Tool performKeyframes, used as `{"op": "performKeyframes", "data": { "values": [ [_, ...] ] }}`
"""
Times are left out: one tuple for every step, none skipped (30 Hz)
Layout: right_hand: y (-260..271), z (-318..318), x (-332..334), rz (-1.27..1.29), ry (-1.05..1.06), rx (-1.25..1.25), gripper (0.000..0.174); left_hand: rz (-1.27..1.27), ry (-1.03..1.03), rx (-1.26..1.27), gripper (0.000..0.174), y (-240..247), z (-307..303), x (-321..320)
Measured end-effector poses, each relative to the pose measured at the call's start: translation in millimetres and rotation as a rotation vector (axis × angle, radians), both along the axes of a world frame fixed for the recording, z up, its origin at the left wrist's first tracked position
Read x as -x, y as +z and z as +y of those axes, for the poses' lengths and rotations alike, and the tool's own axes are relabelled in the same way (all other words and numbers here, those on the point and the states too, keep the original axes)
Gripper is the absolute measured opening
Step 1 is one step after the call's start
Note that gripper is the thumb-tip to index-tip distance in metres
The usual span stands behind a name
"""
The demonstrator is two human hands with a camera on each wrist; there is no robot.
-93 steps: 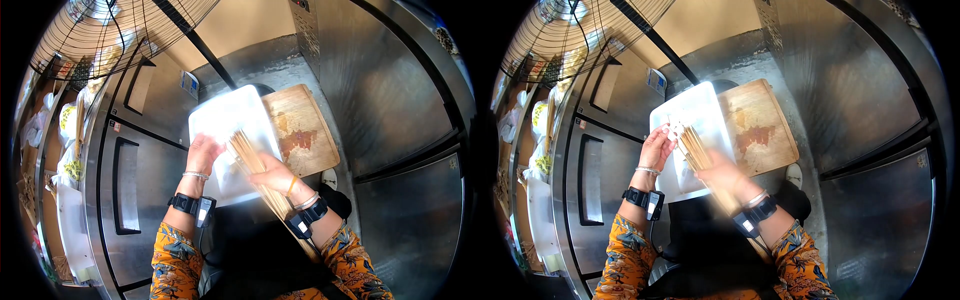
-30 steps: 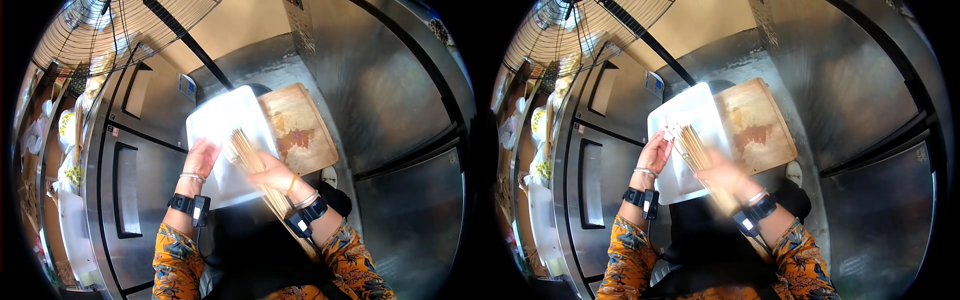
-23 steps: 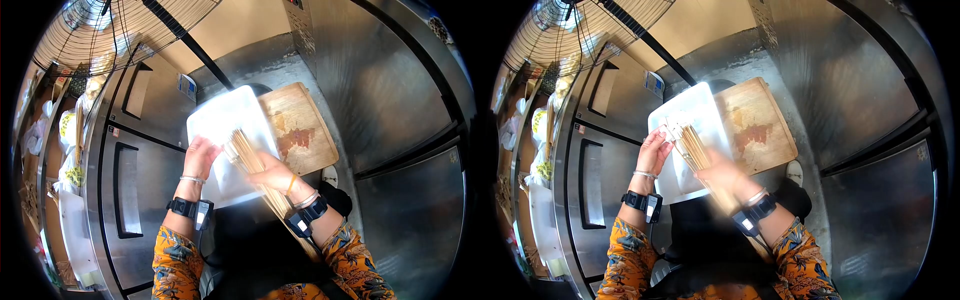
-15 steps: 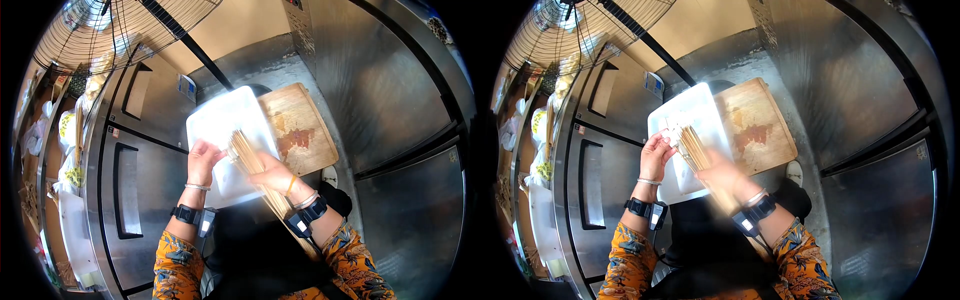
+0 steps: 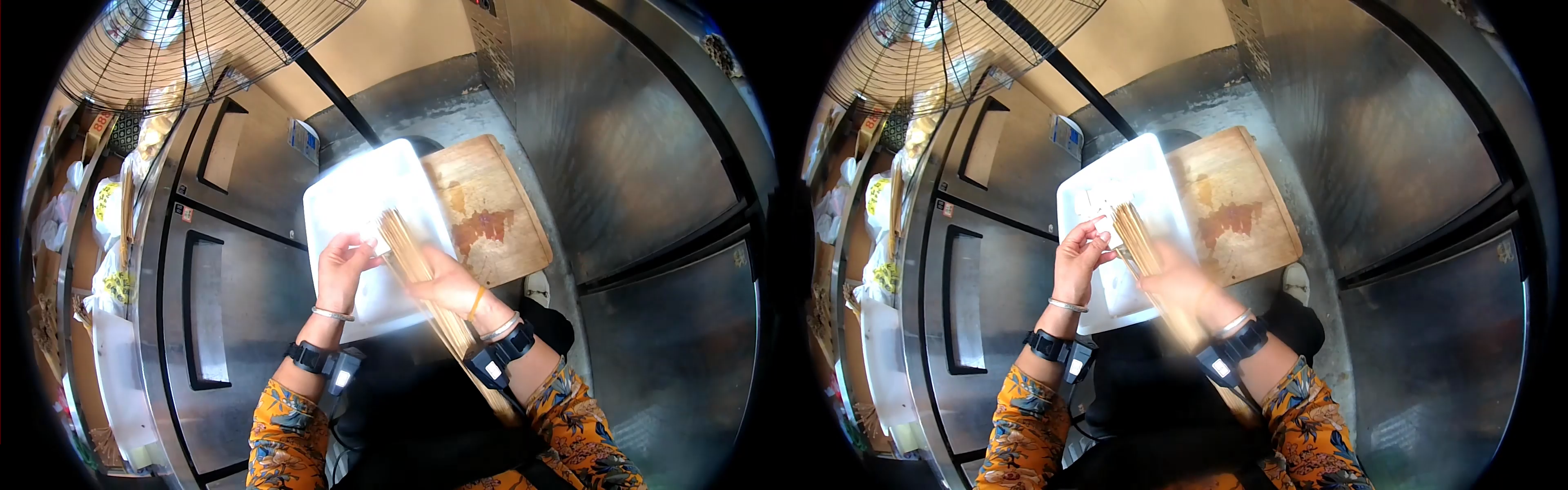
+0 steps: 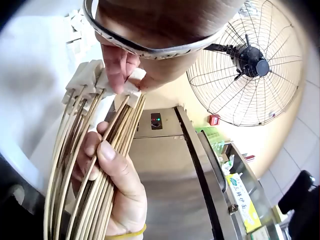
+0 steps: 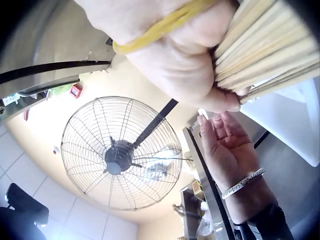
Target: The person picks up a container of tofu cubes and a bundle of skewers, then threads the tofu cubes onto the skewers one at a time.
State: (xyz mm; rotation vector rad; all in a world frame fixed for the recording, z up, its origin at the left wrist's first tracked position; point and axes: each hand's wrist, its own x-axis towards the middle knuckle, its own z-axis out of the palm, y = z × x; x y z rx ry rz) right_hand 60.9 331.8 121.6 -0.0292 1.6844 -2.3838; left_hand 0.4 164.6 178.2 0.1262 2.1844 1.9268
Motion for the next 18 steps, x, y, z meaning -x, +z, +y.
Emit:
{"op": "performKeyframes", "data": {
  "values": [
    [-1,-1,0,0.002,-0.016,0.006,0.049,-0.004,-0.009,0.026,0.032,-1,-3,4],
    [-3,-1,1,0.003,-0.032,0.012,0.048,-0.010,-0.017,0.051,0.032,-3,-7,7],
    [-5,-1,2,-0.004,-0.031,0.027,0.048,0.019,0.014,0.073,0.033,-5,-9,9],
    [-7,-1,4,-0.013,-0.030,0.044,0.047,0.045,0.044,0.096,0.033,-8,-12,12],
    [-8,-1,6,-0.022,-0.029,0.060,0.046,0.072,0.074,0.120,0.033,-12,-15,14],
    [-6,0,6,-0.032,-0.031,0.062,0.046,0.079,0.119,0.157,0.033,-17,-18,15],
    [-2,2,6,-0.042,-0.034,0.064,0.046,0.085,0.096,0.156,0.032,-21,-21,15],
    [0,2,6,-0.053,-0.038,0.066,0.047,0.089,0.073,0.154,0.031,-25,-24,14],
    [-1,1,7,-0.047,-0.043,0.103,0.047,0.094,0.049,0.153,0.030,-26,-24,12],
    [-2,0,7,-0.041,-0.047,0.139,0.047,0.158,0.027,0.158,0.031,-27,-23,7],
    [-2,-2,8,-0.033,-0.049,0.175,0.048,0.252,0.002,0.220,0.032,-27,-22,3],
    [-1,-2,9,-0.037,-0.044,0.178,0.048,0.347,-0.023,0.283,0.034,-24,-20,-1],
    [0,-4,10,-0.039,-0.038,0.182,0.048,0.443,-0.047,0.347,0.035,-21,-17,-6],
    [1,-4,11,-0.041,-0.033,0.186,0.048,0.461,-0.021,0.375,0.036,-17,-12,-12],
    [4,-5,12,-0.057,-0.033,0.183,0.046,0.474,-0.073,0.396,0.034,-19,-12,-14],
    [8,-4,12,-0.073,-0.033,0.181,0.043,0.488,-0.126,0.417,0.032,-20,-12,-16],
    [10,-4,12,-0.088,-0.033,0.178,0.041,0.503,-0.178,0.439,0.030,-21,-12,-18],
    [12,-6,13,-0.081,-0.044,0.216,0.038,0.474,-0.217,0.436,0.019,-22,-12,-20]
  ]
}}
